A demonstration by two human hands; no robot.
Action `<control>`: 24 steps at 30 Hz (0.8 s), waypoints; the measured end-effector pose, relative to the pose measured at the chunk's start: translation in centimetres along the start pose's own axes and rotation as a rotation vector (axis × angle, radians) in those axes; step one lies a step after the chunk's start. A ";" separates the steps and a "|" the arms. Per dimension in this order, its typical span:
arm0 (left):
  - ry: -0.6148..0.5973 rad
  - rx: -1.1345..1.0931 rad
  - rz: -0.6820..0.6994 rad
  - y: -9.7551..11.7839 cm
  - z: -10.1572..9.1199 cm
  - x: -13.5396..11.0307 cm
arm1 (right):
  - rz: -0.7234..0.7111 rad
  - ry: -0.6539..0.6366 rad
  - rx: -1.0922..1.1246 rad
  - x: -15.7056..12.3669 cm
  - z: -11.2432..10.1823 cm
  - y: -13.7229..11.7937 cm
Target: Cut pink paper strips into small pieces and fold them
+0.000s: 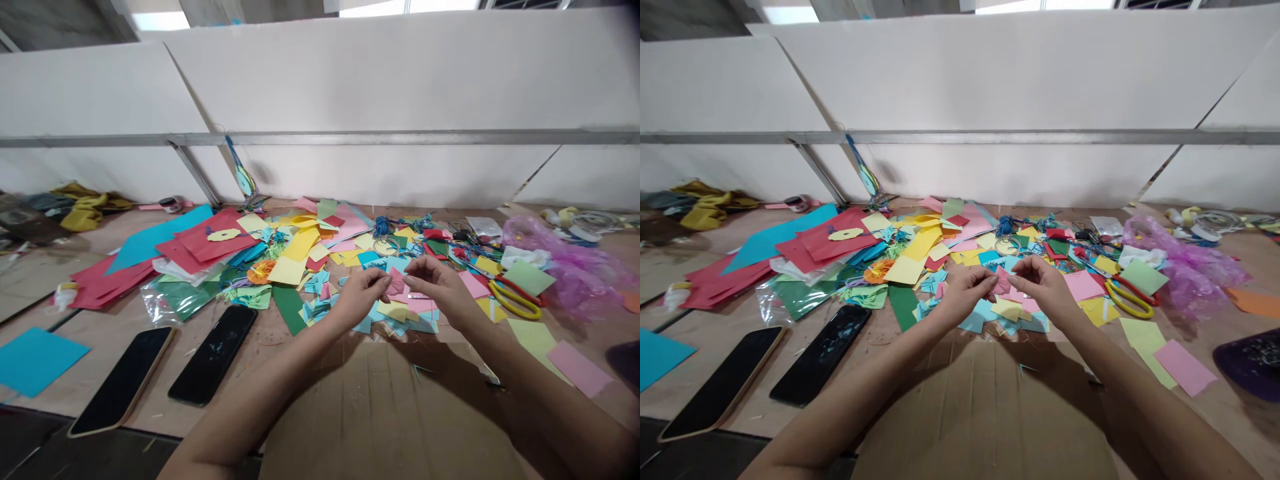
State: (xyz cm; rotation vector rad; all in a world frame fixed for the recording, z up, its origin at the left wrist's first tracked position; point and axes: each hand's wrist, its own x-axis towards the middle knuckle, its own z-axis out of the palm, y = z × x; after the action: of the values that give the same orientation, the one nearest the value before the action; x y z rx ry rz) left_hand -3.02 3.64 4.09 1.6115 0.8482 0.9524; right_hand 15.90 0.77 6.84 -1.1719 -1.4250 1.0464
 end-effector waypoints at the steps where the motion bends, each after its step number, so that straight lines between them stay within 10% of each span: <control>1: 0.017 -0.007 0.003 0.0 0.0 0.0 | 0.006 -0.005 -0.010 0.0 0.0 0.1; 24: 0.093 0.265 0.058 0.3 0.4 -0.7 | 0.032 0.026 -0.136 -0.3 0.9 1.0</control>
State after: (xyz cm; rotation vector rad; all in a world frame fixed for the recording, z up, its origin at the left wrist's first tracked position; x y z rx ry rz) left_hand -2.91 2.82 4.19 1.8368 1.0307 0.9945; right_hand 15.17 0.61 5.69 -1.3049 -1.4808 0.9647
